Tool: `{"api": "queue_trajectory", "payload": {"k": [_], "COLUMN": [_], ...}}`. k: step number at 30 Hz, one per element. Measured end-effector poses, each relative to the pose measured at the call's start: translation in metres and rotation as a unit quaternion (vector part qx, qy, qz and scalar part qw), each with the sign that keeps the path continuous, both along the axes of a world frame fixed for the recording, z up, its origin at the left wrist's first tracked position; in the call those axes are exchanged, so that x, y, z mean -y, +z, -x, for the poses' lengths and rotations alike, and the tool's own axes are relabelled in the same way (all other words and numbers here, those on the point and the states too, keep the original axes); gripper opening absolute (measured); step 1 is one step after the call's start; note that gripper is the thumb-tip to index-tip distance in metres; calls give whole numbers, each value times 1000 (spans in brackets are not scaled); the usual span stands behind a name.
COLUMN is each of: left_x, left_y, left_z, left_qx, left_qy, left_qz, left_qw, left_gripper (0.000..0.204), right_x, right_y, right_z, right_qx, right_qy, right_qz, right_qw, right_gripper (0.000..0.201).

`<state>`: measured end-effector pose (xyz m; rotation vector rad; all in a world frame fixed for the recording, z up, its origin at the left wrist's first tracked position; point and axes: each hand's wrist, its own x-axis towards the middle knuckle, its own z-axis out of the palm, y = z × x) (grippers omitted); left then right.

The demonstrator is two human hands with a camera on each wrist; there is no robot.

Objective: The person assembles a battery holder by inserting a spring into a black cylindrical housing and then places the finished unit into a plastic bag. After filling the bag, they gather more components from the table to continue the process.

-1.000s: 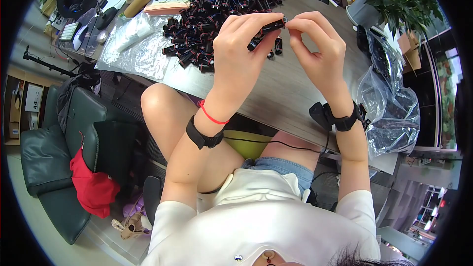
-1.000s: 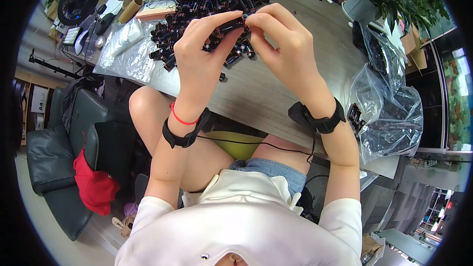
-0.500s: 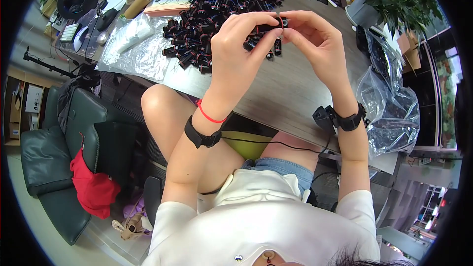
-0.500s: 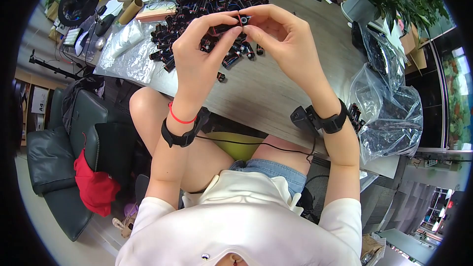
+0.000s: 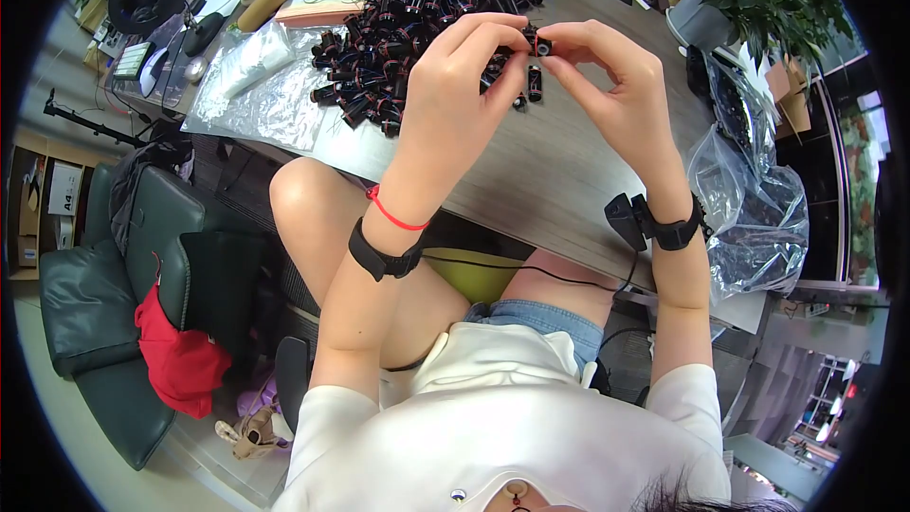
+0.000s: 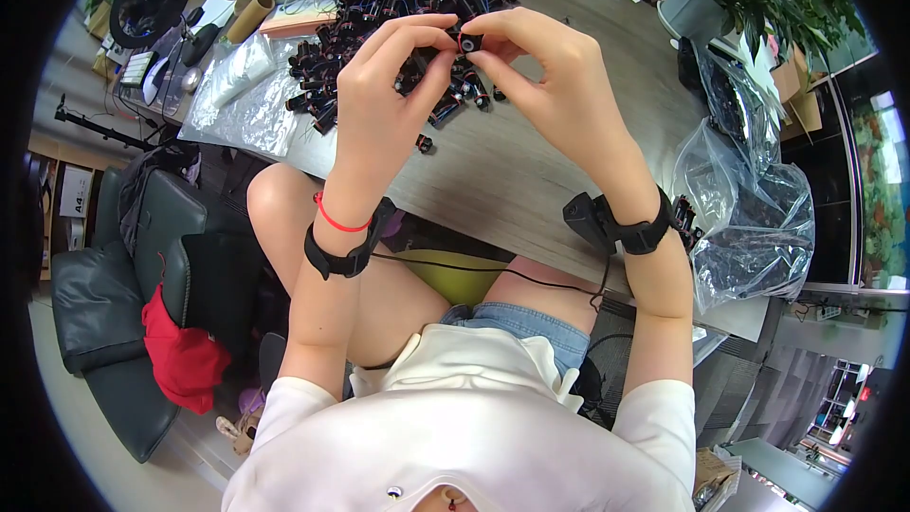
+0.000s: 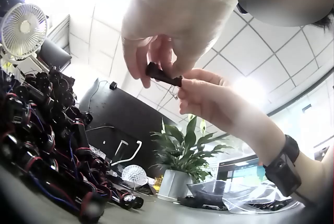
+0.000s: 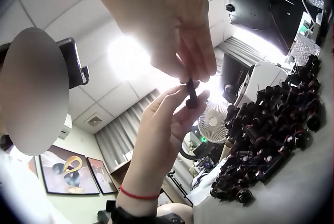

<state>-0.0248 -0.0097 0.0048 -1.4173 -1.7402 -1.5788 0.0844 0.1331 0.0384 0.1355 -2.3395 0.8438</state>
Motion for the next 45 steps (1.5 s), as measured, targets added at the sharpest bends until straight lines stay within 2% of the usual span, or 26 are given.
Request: {"api": "queue_trajectory", "payload": {"k": [3, 6, 10, 15, 18, 19, 21, 22, 23, 25, 27, 30, 31, 33, 34, 35, 37, 38, 39, 41, 42, 43, 45], "left_x": [0, 2, 1, 3, 4, 4, 2, 1, 2, 3, 3, 2, 2, 2, 2, 2, 5, 5, 6, 6, 6, 6, 6], "left_y": [-1, 2, 2, 7, 5, 4, 1, 1, 1, 1, 1, 2, 1, -3, -4, -5, -5, -5, -5, -5, -4, -4, -1], "left_z": [-2, -2, 1, -4, -5, -4, 0, 1, 1, 2, 1, 1, 1, 4, 4, 6, 8, 9, 9, 8, 8, 7, 5], "left_qx": [10, 121, 39, 37, 154, 153, 279, 340, 340, 390, 414, 501, 500, 550, 571, 571, 586, 592, 592, 558, 539, 539, 494], "left_qy": [11, -39, -15, -51, -70, -70, -112, -133, -134, -171, -190, -227, -227, -330, -379, -379, -449, -482, -483, -470, -463, -463, -373], "left_qz": [2, 23, 3, -8, 36, 37, -33, -68, -68, -94, -106, -137, -137, -180, -200, -200, -205, -206, -206, -174, -158, -158, -114], "left_qw": [1000, 992, 999, 998, 985, 985, 953, 928, 929, 900, 884, 824, 824, 746, 700, 700, 643, 612, 611, 661, 686, 686, 777], "left_gripper": [12, 10, 13, 18, 22, 22, 21, 21, 21, 21, 21, 23, 23, 25, 26, 26, 27, 27, 27, 25, 25, 25, 22], "right_x": [-2, -6, -12, -12, -10, -9, -9, -8, -7, -6, -3, 4, 8, 12, 11, 10, 7, 6, 3, -2, -6, -12, -20], "right_y": [0, 0, -3, -3, -2, 1, 8, 10, 11, 13, 11, 4, 0, -5, -6, -8, -10, -10, -10, -9, -9, -9, -9], "right_z": [-1, 0, 0, 0, -1, -2, -4, -5, -6, -8, -8, -5, -3, -1, -1, 0, 2, 2, 2, 1, 1, 2, 3], "right_qx": [9, 23, 46, 42, 31, -13, -99, -100, -100, -99, -90, -72, -62, -37, -37, -25, -1, -1, -3, -9, -8, -36, -90], "right_qy": [-1, 9, 23, 23, 22, 4, -31, -31, 17, 114, 128, 160, 182, 223, 223, 245, 281, 281, 280, 276, 276, 274, 269], "right_qz": [7, 41, 88, 132, 139, 110, 52, 52, 27, -24, -27, -36, 55, 235, 234, 326, 498, 499, 547, 637, 637, 615, 566], "right_qw": [1000, 999, 995, 990, 990, 994, 993, 993, 994, 988, 987, 984, 980, 945, 946, 913, 820, 820, 789, 719, 719, 739, 774], "right_gripper": [22, 21, 20, 21, 20, 20, 21, 21, 23, 27, 28, 30, 27, 22, 22, 19, 13, 13, 11, 8, 8, 7, 6]}}
